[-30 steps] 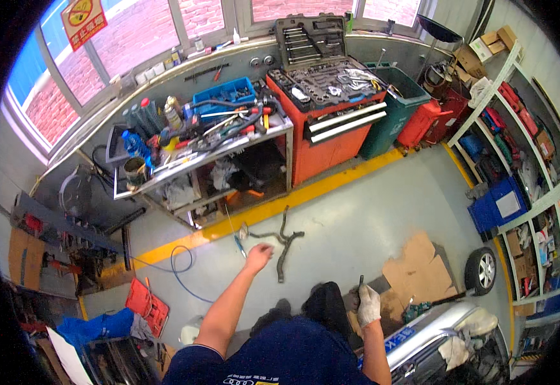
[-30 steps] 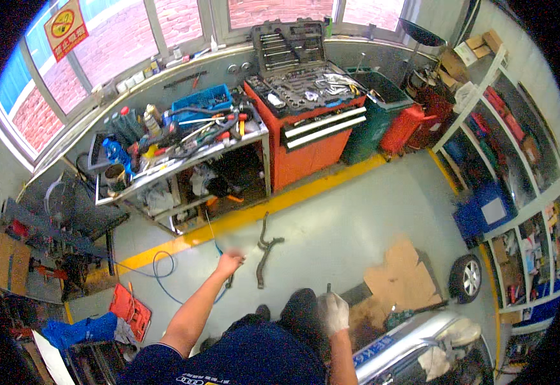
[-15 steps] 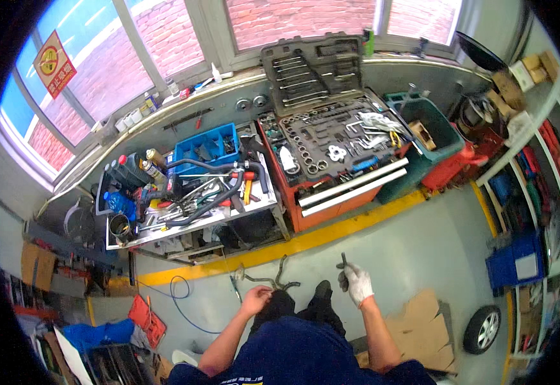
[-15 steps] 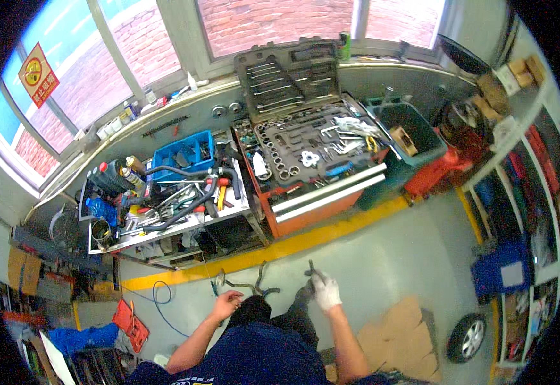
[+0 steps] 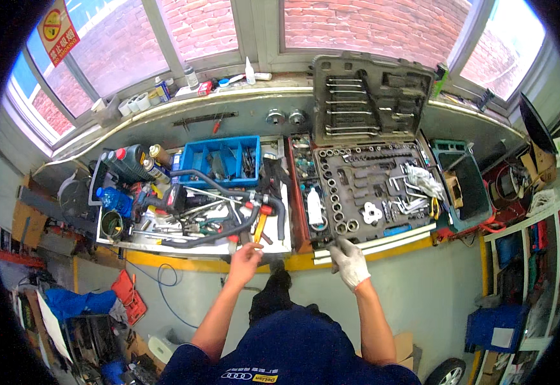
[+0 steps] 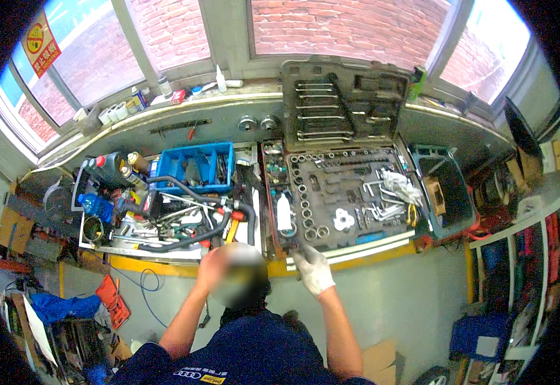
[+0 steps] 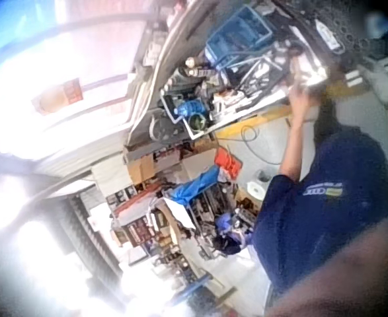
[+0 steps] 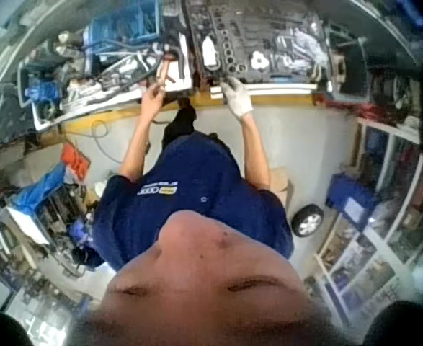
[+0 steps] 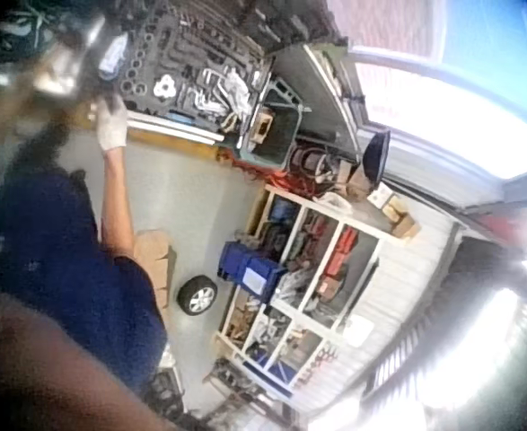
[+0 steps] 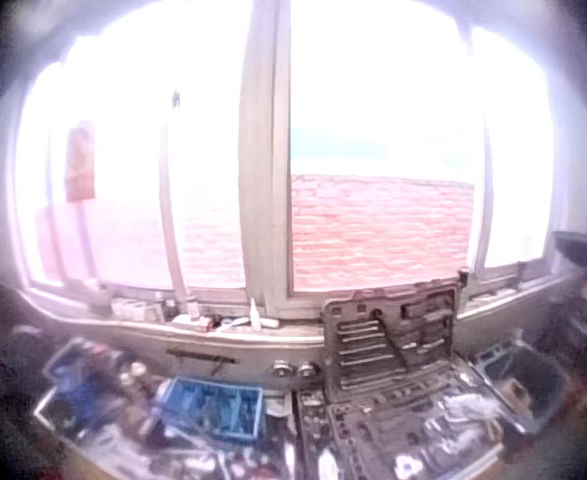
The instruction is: The person sorts through a metal tray filled with various nuts and bolts, picking up individual fasteners and placing them into a vise. They then walk across the workshop to a tool cabinet and place the fasteners into a drawer.
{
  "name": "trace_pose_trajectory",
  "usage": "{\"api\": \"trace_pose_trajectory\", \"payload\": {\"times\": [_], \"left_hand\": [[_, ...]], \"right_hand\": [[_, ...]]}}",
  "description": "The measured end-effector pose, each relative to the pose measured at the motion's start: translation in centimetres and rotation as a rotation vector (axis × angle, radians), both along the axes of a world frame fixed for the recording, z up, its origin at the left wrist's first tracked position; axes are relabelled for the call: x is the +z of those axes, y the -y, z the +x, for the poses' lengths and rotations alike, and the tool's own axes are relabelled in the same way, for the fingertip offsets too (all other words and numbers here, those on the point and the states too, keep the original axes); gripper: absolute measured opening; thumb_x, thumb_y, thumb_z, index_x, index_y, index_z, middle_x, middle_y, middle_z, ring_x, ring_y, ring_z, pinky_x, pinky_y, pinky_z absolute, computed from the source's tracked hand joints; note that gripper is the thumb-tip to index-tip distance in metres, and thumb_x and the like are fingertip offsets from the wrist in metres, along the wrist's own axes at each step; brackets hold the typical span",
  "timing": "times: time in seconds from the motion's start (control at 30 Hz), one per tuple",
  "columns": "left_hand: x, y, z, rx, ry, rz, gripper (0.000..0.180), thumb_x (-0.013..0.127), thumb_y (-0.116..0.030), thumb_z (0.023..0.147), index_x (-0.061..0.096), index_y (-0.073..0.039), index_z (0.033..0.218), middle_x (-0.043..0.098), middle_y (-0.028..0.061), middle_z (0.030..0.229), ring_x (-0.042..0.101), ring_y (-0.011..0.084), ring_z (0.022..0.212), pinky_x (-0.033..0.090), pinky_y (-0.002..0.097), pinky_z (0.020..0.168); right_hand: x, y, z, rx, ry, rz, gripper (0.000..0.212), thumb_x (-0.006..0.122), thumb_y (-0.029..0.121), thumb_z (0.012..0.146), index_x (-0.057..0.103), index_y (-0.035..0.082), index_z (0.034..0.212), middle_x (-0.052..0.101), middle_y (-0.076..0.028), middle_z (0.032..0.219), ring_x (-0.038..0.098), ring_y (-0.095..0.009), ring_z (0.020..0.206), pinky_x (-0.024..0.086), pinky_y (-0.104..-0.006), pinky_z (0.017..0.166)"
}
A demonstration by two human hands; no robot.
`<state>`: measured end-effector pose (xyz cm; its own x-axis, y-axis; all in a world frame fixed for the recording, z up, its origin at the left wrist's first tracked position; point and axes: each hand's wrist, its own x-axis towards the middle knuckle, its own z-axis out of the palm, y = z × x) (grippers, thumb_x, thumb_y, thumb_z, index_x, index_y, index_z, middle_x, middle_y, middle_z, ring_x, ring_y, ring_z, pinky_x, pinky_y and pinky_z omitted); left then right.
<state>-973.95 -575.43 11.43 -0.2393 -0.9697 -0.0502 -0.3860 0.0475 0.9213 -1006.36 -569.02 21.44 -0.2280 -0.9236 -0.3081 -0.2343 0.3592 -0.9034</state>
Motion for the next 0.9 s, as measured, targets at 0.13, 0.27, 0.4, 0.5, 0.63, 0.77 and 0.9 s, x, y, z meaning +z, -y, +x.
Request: {"api": "trace_pose_trajectory", "payload": {"times": [0.13, 0.27, 0.4, 0.5, 0.63, 0.77, 0.9], "left_hand": [[0.3, 3.1, -2.5, -0.129, -0.074, -0.102, 0.022, 0.071, -0.01, 0.099, 0.074, -0.005, 0.12, 0.069, 0.0015, 0.08, 0.063, 0.0108, 0.073, 0.053, 0.0301, 0.071], [-0.5, 4.8, -2.3, -0.218, -0.148, 0.163, 0.021, 0.073, -0.014, 0.1, 0.075, -0.007, 0.119, 0.066, 0.0016, 0.076, 0.06, 0.0093, 0.07, 0.052, 0.0303, 0.068], [-0.1, 7.0, -0.9, -0.247, -0.207, 0.222, 0.022, 0.072, -0.015, 0.1, 0.074, -0.007, 0.121, 0.067, 0.0034, 0.079, 0.061, 0.0117, 0.071, 0.052, 0.0304, 0.071], [1.7, 9.2, 0.3, -0.172, -0.247, 0.13, 0.022, 0.073, -0.016, 0.1, 0.074, -0.006, 0.12, 0.07, 0.005, 0.084, 0.064, 0.0125, 0.074, 0.054, 0.0306, 0.074], [2.9, 12.0, 2.9, -0.03, -0.196, 0.167, 0.021, 0.072, -0.014, 0.1, 0.075, -0.005, 0.119, 0.072, 0.0054, 0.085, 0.064, 0.0124, 0.073, 0.054, 0.0301, 0.071], [2.5, 15.9, 4.7, 0.181, -0.204, 0.302, 0.018, 0.072, -0.012, 0.1, 0.076, -0.005, 0.116, 0.072, 0.0029, 0.083, 0.062, 0.0088, 0.07, 0.05, 0.0273, 0.066], [5.5, 20.4, 6.1, 0.252, -0.19, 0.204, 0.018, 0.071, -0.005, 0.098, 0.075, -0.002, 0.115, 0.067, 0.0015, 0.08, 0.06, 0.01, 0.075, 0.051, 0.0287, 0.072]], "right_hand": [[4.1, 14.5, 5.8, 0.229, -0.208, 0.048, 0.045, 0.062, 0.039, 0.097, 0.071, -0.004, 0.108, 0.071, -0.023, 0.086, 0.07, -0.037, 0.082, 0.053, -0.0457, 0.079], [-1.5, 31.3, 13.2, 0.389, -0.484, -0.141, 0.048, 0.063, 0.039, 0.092, 0.072, -0.005, 0.11, 0.073, -0.032, 0.107, 0.069, -0.048, 0.107, 0.054, -0.0493, 0.097], [-5.8, 44.1, 19.3, 0.605, -0.78, 0.121, 0.035, 0.064, 0.023, 0.085, 0.08, -0.001, 0.104, 0.074, -0.032, 0.114, 0.073, -0.044, 0.112, 0.06, -0.0484, 0.096], [-9.8, 48.7, 21.4, 0.702, -0.898, 0.262, 0.033, 0.073, 0.012, 0.082, 0.082, 0.003, 0.113, 0.074, -0.025, 0.126, 0.072, -0.039, 0.12, 0.06, -0.0465, 0.099], [-11.8, 50.3, 22.8, 0.754, -0.946, 0.364, 0.035, 0.076, 0.012, 0.083, 0.081, 0.005, 0.117, 0.073, -0.022, 0.132, 0.072, -0.037, 0.123, 0.06, -0.0458, 0.1], [-10.5, 49.5, 23.6, 0.769, -0.944, 0.4, 0.035, 0.075, 0.01, 0.085, 0.08, 0.005, 0.119, 0.072, -0.021, 0.134, 0.071, -0.036, 0.124, 0.06, -0.0464, 0.1], [-11.2, 50.3, 23.4, 0.761, -0.941, 0.414, 0.036, 0.077, 0.012, 0.085, 0.08, 0.005, 0.121, 0.072, -0.02, 0.134, 0.071, -0.036, 0.125, 0.059, -0.0457, 0.101]]}}
